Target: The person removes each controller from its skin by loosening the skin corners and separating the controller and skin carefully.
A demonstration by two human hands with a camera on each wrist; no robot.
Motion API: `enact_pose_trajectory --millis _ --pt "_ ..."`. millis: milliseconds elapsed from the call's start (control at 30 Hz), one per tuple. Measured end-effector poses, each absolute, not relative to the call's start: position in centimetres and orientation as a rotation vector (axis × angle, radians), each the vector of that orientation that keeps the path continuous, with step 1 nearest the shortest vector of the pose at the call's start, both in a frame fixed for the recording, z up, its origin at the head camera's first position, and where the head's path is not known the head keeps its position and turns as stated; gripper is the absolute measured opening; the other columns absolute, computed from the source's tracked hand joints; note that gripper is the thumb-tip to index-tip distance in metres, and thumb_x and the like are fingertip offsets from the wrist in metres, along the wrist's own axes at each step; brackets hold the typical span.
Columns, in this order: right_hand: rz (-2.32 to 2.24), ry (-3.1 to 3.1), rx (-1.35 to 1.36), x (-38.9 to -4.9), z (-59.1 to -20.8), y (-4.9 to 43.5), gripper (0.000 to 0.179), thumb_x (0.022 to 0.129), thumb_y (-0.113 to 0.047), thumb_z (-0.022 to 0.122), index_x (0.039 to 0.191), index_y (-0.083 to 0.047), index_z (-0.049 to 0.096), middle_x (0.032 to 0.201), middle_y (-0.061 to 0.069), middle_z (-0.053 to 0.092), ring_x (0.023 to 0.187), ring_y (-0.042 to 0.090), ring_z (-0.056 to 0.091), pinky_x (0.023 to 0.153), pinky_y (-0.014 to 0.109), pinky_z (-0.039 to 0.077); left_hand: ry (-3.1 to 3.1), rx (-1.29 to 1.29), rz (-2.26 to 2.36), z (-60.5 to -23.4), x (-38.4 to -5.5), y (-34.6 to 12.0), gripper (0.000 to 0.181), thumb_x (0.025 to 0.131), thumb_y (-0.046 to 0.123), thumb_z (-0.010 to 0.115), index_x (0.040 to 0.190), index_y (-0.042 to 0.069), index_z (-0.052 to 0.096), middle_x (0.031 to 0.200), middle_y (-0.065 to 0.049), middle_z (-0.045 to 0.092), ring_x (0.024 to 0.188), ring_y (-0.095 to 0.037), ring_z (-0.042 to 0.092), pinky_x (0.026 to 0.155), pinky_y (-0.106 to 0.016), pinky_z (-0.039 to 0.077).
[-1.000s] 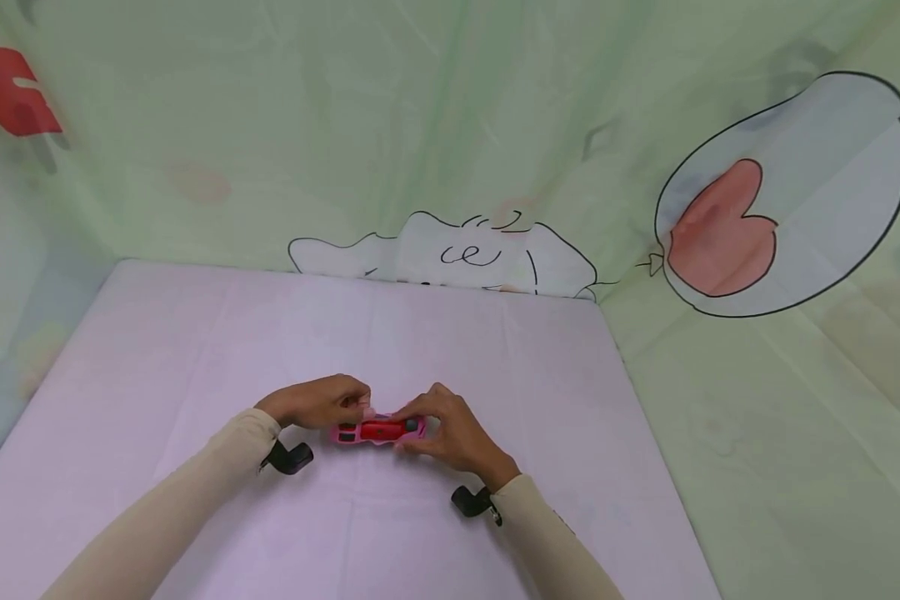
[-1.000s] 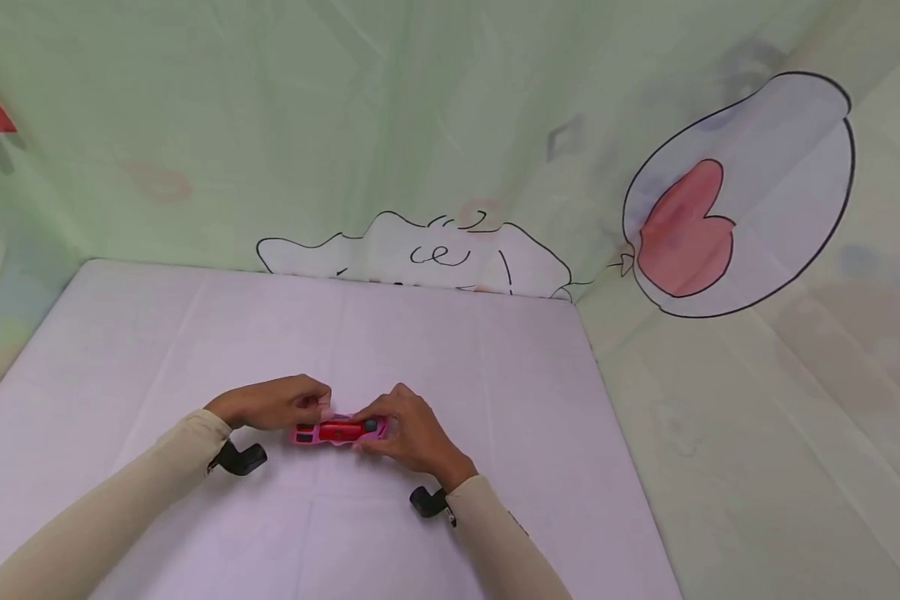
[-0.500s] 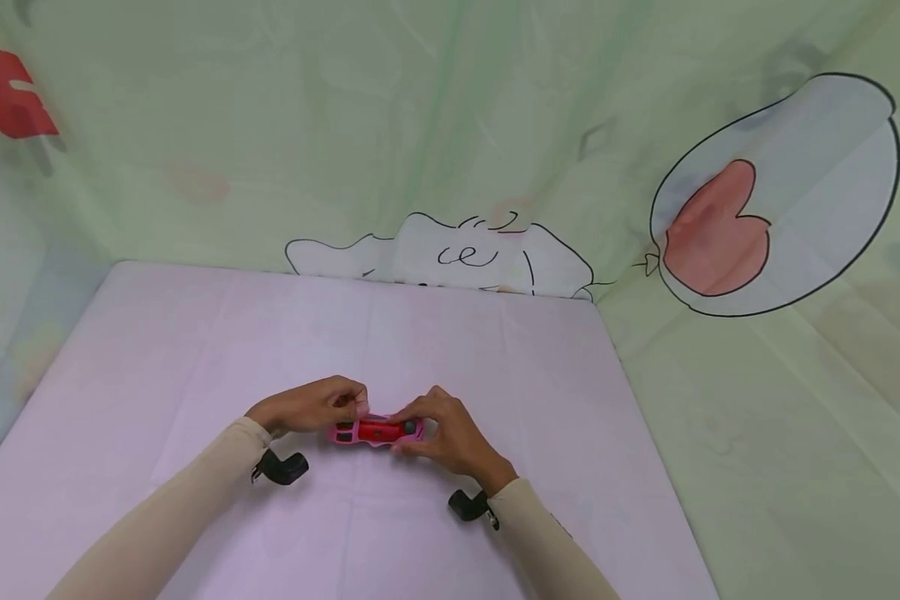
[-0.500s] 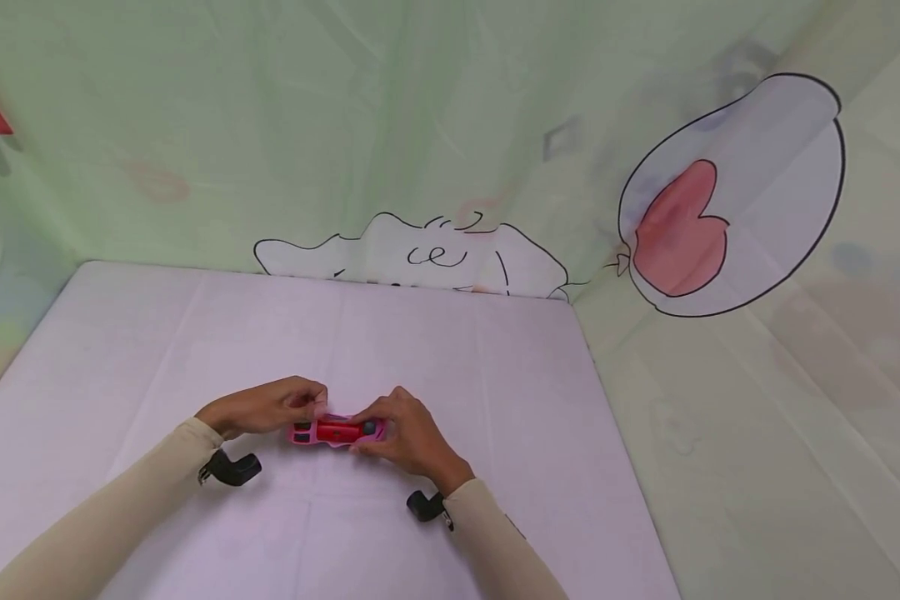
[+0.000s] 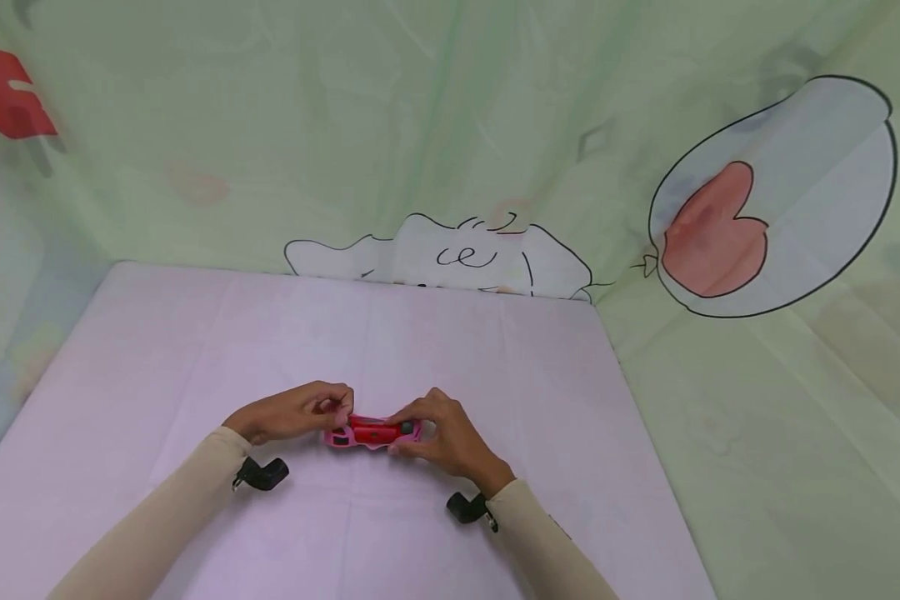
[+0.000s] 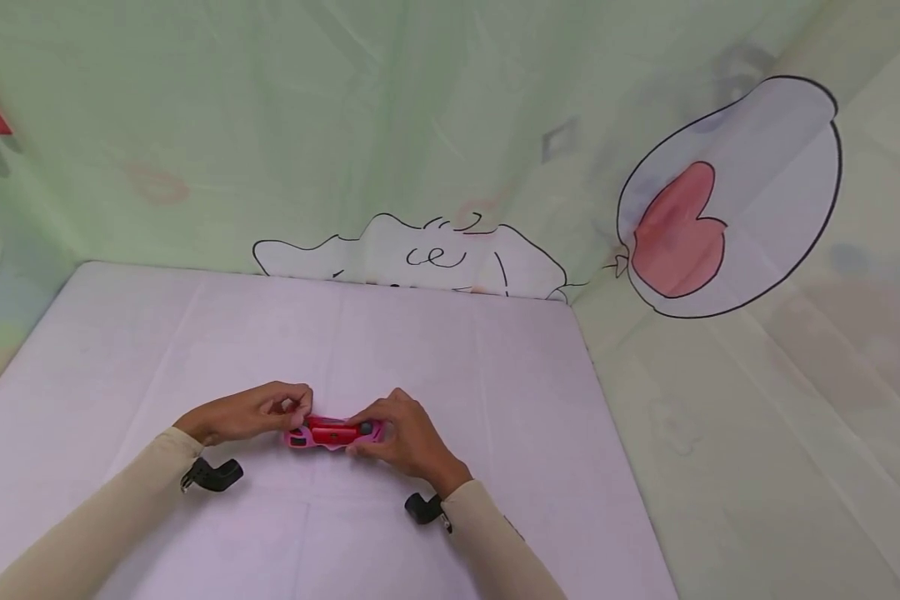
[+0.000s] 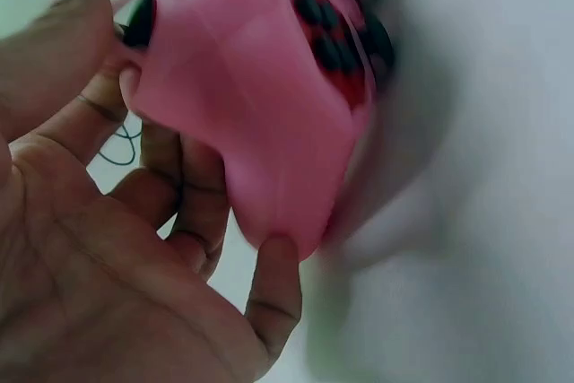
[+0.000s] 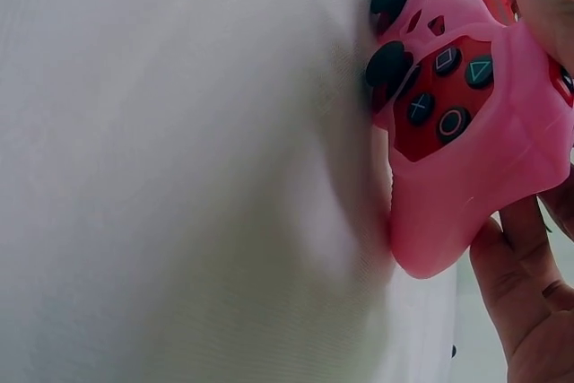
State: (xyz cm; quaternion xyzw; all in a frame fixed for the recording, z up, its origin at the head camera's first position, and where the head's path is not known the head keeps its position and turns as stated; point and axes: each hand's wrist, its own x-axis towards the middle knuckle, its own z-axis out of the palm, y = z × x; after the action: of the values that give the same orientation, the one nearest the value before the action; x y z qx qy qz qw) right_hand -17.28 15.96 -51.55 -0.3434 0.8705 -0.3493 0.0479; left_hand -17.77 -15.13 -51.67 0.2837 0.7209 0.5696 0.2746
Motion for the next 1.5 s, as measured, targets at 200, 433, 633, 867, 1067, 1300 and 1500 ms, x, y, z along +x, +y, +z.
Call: enact_pose_trajectory --millis 200,433,633,867,1067,1300,1500 --pt "-1.073 2.657 -1.037 -17.2 -51.6 16.0 0.04 0.082 -0.041 0.093 0.119 -0.032 0.082 0.109 -0.018 0.077 0.093 0.01 0.056 0.075 0.033 0.051 2.096 0.797 1.48 -51.3 -16.9 -15.6 0.018 0.103 0.024 0.071 0.095 0.015 0.058 0.092 -0.003 0.057 0.096 -0.02 0.054 0.082 -0.034 0.044" --pt "-1.071 2.672 -1.021 -17.1 -51.5 16.0 0.041 0.08 -0.039 0.094 0.118 -0.032 0.082 0.108 -0.018 0.078 0.091 0.01 0.056 0.073 0.026 0.047 2.32 0.822 1.437 -51.4 -16.1 -15.2 0.029 0.091 0.029 0.084 0.091 0.021 0.056 0.098 0.003 0.057 0.103 -0.018 0.054 0.09 -0.039 0.047" --pt "-1.075 2.669 -0.993 -17.0 -51.6 16.0 0.04 0.081 -0.042 0.093 0.119 -0.033 0.082 0.107 -0.018 0.077 0.092 0.008 0.055 0.072 0.025 0.047 2.462 0.751 1.432 -52.1 -15.7 -15.4 0.029 0.088 0.032 0.087 0.088 0.025 0.059 0.104 0.007 0.061 0.109 -0.016 0.055 0.095 -0.035 0.055" --pt "-1.093 2.663 -0.948 -16.9 -51.6 16.0 0.039 0.081 -0.042 0.093 0.117 -0.035 0.082 0.105 -0.019 0.076 0.093 0.007 0.055 0.074 0.027 0.048 2.494 0.67 1.531 -52.3 -15.0 -15.3 0.027 0.087 0.034 0.089 0.087 0.026 0.063 0.099 0.007 0.062 0.109 -0.017 0.062 0.095 -0.044 0.059" --pt "-1.098 2.67 -0.922 -16.9 -51.7 16.0 0.038 0.082 -0.045 0.092 0.117 -0.034 0.082 0.103 -0.017 0.074 0.093 0.006 0.055 0.073 0.026 0.048 2.56 0.622 1.592 -52.4 -14.4 -15.0 0.028 0.084 0.026 0.092 0.086 0.025 0.065 0.097 0.007 0.063 0.102 -0.014 0.063 0.094 -0.051 0.06" --pt "-1.111 2.672 -0.905 -16.7 -51.6 15.9 0.038 0.081 -0.044 0.093 0.116 -0.034 0.083 0.099 -0.019 0.072 0.092 0.006 0.055 0.073 0.026 0.047 2.616 0.599 1.621 -52.4 -14.2 -14.7 0.034 0.077 0.02 0.097 0.087 0.025 0.065 0.096 0.01 0.065 0.098 -0.012 0.065 0.086 -0.042 0.063" --pt "-1.132 2.677 -0.918 -16.7 -51.5 15.8 0.038 0.079 -0.043 0.093 0.115 -0.033 0.083 0.102 -0.016 0.075 0.092 0.005 0.055 0.075 0.035 0.052 2.633 0.585 1.646 -52.2 -13.8 -14.5 0.034 0.076 0.019 0.098 0.092 0.023 0.067 0.102 0.006 0.072 0.101 -0.015 0.068 0.083 -0.042 0.065"
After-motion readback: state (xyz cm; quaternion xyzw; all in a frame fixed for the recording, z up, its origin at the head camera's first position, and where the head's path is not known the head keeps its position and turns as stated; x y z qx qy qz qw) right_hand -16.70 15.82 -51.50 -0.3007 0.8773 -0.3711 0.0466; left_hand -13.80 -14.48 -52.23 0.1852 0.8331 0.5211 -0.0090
